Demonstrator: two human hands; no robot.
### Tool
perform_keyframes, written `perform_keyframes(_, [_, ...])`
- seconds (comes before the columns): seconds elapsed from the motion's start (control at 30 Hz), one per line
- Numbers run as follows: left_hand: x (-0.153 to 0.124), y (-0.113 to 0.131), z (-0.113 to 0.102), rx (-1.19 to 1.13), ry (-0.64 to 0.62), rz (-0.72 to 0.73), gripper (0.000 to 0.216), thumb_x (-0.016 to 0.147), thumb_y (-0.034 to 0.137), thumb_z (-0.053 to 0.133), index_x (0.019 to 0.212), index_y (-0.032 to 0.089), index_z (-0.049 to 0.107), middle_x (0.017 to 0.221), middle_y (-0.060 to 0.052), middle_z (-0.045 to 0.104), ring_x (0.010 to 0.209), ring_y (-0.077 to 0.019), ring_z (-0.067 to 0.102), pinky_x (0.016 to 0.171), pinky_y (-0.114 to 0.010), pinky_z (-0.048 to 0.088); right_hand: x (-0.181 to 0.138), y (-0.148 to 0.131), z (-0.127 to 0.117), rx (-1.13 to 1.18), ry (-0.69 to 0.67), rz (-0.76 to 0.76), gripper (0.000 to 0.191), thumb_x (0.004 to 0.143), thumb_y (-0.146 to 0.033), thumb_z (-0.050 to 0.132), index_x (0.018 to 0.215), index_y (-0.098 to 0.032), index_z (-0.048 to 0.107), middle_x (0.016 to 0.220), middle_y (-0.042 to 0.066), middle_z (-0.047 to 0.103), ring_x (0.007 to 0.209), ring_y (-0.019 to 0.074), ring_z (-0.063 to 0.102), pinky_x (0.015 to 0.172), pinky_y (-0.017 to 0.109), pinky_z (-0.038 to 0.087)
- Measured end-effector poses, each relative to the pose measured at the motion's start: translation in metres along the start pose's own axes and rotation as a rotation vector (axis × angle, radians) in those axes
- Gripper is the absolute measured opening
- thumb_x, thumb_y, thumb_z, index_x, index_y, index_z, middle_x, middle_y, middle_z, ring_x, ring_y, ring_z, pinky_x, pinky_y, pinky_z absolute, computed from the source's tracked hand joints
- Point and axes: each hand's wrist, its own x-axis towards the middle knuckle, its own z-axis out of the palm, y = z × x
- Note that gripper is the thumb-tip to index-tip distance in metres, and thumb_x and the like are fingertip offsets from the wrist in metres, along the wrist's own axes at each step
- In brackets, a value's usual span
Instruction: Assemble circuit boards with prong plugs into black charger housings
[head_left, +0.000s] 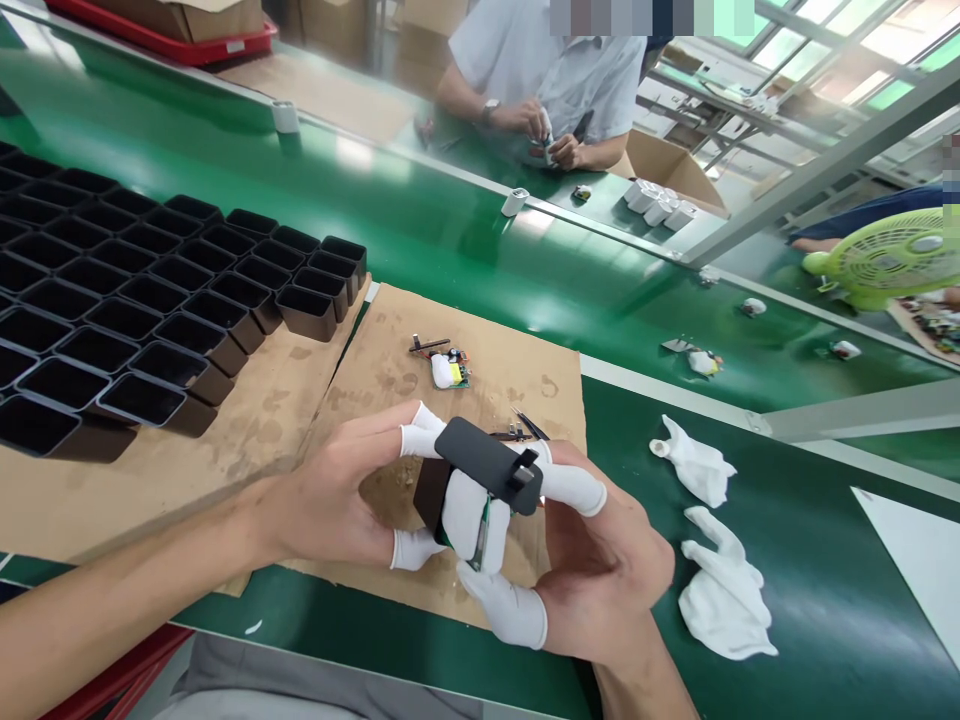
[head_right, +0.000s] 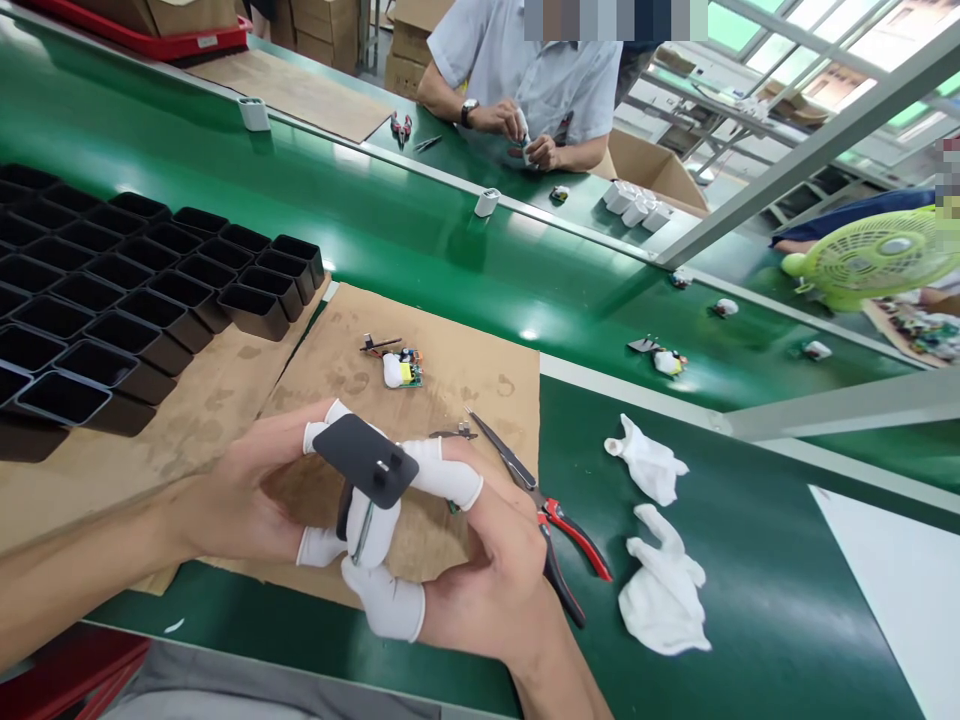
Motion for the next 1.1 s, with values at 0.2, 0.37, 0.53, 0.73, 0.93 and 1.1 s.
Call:
perform_keyframes(0.2, [0.0008,0.0009,0.0014,0.017,-0.014,-0.018,0.052,0.08,0.017,0.093,0.127,0.025,0.075,0.104,-0.004,0.079,0.087,-0.0235,0.076,0.077,-0.037,0.069,0.0002,0.0011,-0.0022,-0.007,-0.036,0.027,0.072,0.071,-0.01,0.099,0.138,-0.024,0.077,0.112,0.011,0.084,0.085,0.0273,0.079,0.072,0.043,0.069])
perform_keyframes(0.37, [0.0018,0.0021,0.0034,-0.017,0.009,-0.046,0.056,0.079,0.023,0.097,0.131,0.029,0.075,0.107,-0.006,0.081,0.088,-0.0281,0.079,0.079,-0.044,0.07,-0.0019,0.0013,-0.0018,-0.013,0.021,0.034,0.07,0.069,-0.01,0.096,0.136,-0.024,0.077,0.111,0.011,0.082,0.087,0.029,0.078,0.074,0.045,0.07])
perform_keyframes(0.53, [0.0027,0.0031,0.0047,-0.013,0.023,-0.052,0.052,0.078,0.024,0.099,0.125,0.028,0.076,0.103,-0.005,0.08,0.085,-0.0268,0.079,0.076,-0.042,0.07,0.0,-0.0017,0.0002,-0.049,0.019,-0.005,0.074,0.067,-0.007,0.097,0.137,-0.023,0.076,0.114,0.013,0.083,0.091,0.0322,0.082,0.076,0.047,0.071])
perform_keyframes(0.73, [0.002,0.005,0.0049,-0.01,0.031,-0.076,0.048,0.078,0.021,0.097,0.121,0.026,0.077,0.106,-0.006,0.081,0.086,-0.025,0.077,0.076,-0.041,0.068,0.0026,-0.0019,0.0004,-0.044,0.011,-0.023,0.074,0.069,-0.007,0.099,0.139,-0.021,0.077,0.115,0.014,0.085,0.091,0.0321,0.084,0.074,0.046,0.073])
perform_keyframes(0.93, [0.0017,0.0034,0.0047,-0.006,0.027,-0.04,0.05,0.076,0.022,0.099,0.12,0.027,0.078,0.099,-0.004,0.078,0.082,-0.0248,0.076,0.071,-0.039,0.066,0.0055,-0.004,0.0012,-0.022,-0.06,-0.019,0.077,0.071,-0.01,0.102,0.141,-0.023,0.075,0.12,0.014,0.083,0.096,0.0328,0.083,0.077,0.048,0.074])
perform_keyframes(1.1, [-0.0007,0.0002,0.0063,-0.032,0.032,-0.08,0.052,0.076,0.023,0.099,0.123,0.028,0.078,0.104,-0.005,0.079,0.088,-0.0276,0.077,0.076,-0.042,0.067,0.0037,-0.0041,0.0006,-0.051,-0.063,0.015,0.072,0.075,-0.01,0.098,0.14,-0.025,0.074,0.12,0.012,0.078,0.1,0.03,0.078,0.081,0.046,0.07])
